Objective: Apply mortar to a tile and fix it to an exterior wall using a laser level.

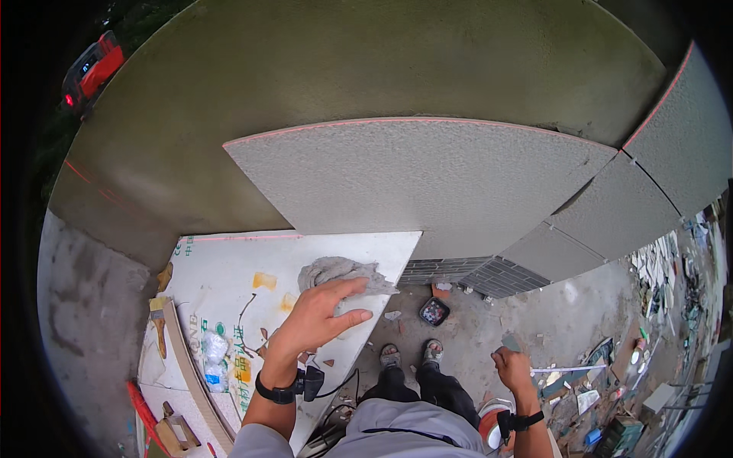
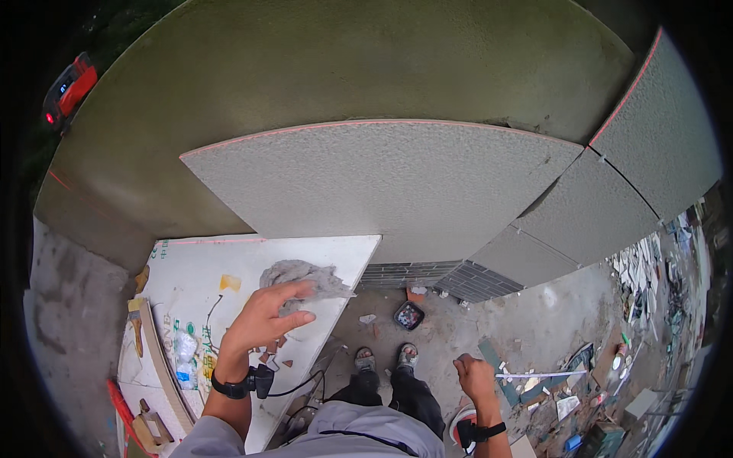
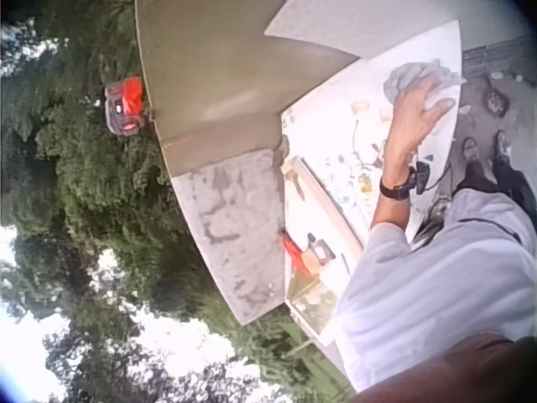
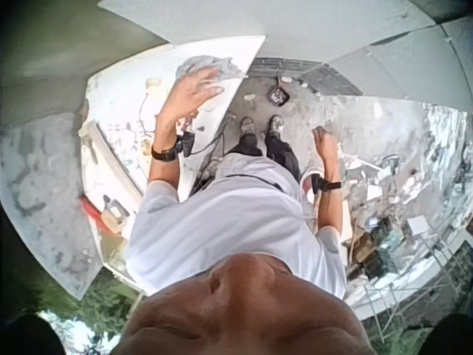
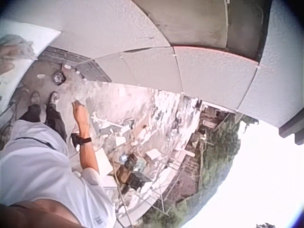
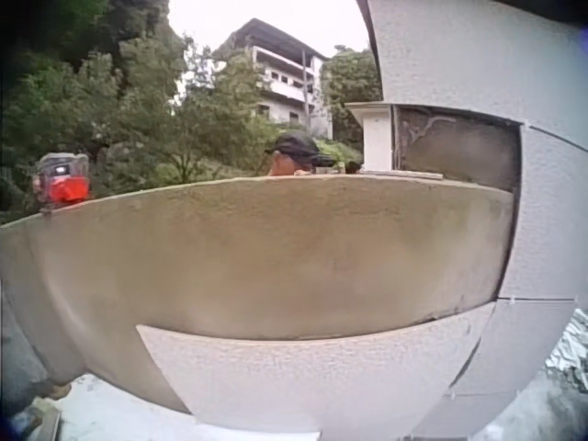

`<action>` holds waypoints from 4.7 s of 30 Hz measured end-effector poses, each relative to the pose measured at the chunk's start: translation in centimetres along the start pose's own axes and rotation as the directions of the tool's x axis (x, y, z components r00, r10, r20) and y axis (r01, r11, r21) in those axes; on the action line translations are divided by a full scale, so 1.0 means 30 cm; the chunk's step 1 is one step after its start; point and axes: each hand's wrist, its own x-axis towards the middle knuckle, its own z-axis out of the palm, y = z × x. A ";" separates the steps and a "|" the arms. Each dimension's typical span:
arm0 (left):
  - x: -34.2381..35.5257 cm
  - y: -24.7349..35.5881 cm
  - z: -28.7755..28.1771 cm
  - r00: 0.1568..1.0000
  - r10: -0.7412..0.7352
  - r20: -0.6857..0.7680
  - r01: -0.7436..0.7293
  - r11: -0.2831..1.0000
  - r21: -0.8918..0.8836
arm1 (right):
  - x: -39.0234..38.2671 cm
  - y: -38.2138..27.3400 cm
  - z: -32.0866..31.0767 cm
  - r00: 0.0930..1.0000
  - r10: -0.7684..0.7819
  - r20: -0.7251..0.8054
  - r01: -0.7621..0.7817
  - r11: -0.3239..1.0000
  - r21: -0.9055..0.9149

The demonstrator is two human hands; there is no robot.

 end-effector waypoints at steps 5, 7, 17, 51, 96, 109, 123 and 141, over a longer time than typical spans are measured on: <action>0.028 0.115 0.204 0.903 0.191 0.384 -0.046 0.933 -0.356 | -0.060 0.100 0.029 0.980 0.137 0.146 -0.136 0.991 -0.017; 0.054 0.132 0.282 0.868 0.214 0.448 -0.040 0.930 -0.365 | -0.041 0.137 0.031 0.983 0.143 0.118 -0.137 0.989 -0.062; -0.173 -0.057 0.842 0.764 -0.201 0.614 0.255 0.967 -0.001 | 0.229 0.452 0.398 0.945 0.009 0.328 -0.024 0.999 0.042; -0.554 -0.868 1.769 0.739 -0.645 0.195 0.641 0.762 0.093 | 1.024 1.012 2.377 0.917 -0.029 0.399 0.069 0.994 -0.086; 0.136 0.541 0.883 0.977 0.186 -0.100 -0.202 0.962 -0.184 | 0.027 0.066 -0.229 0.964 -0.136 -0.227 0.260 0.646 0.718; 0.433 0.649 0.493 0.735 0.640 0.223 -0.656 0.755 -0.003 | 0.068 -0.076 -0.398 0.903 -0.086 -0.422 0.266 0.881 0.390; 1.005 1.062 0.360 0.658 0.753 -0.021 -0.356 0.336 0.872 | 0.711 0.219 -0.358 0.690 0.087 -0.719 0.207 0.928 0.310; 1.057 1.111 0.396 0.721 0.693 0.007 -0.346 0.351 0.870 | 0.846 0.257 -0.245 0.756 0.046 -0.653 0.238 0.910 0.340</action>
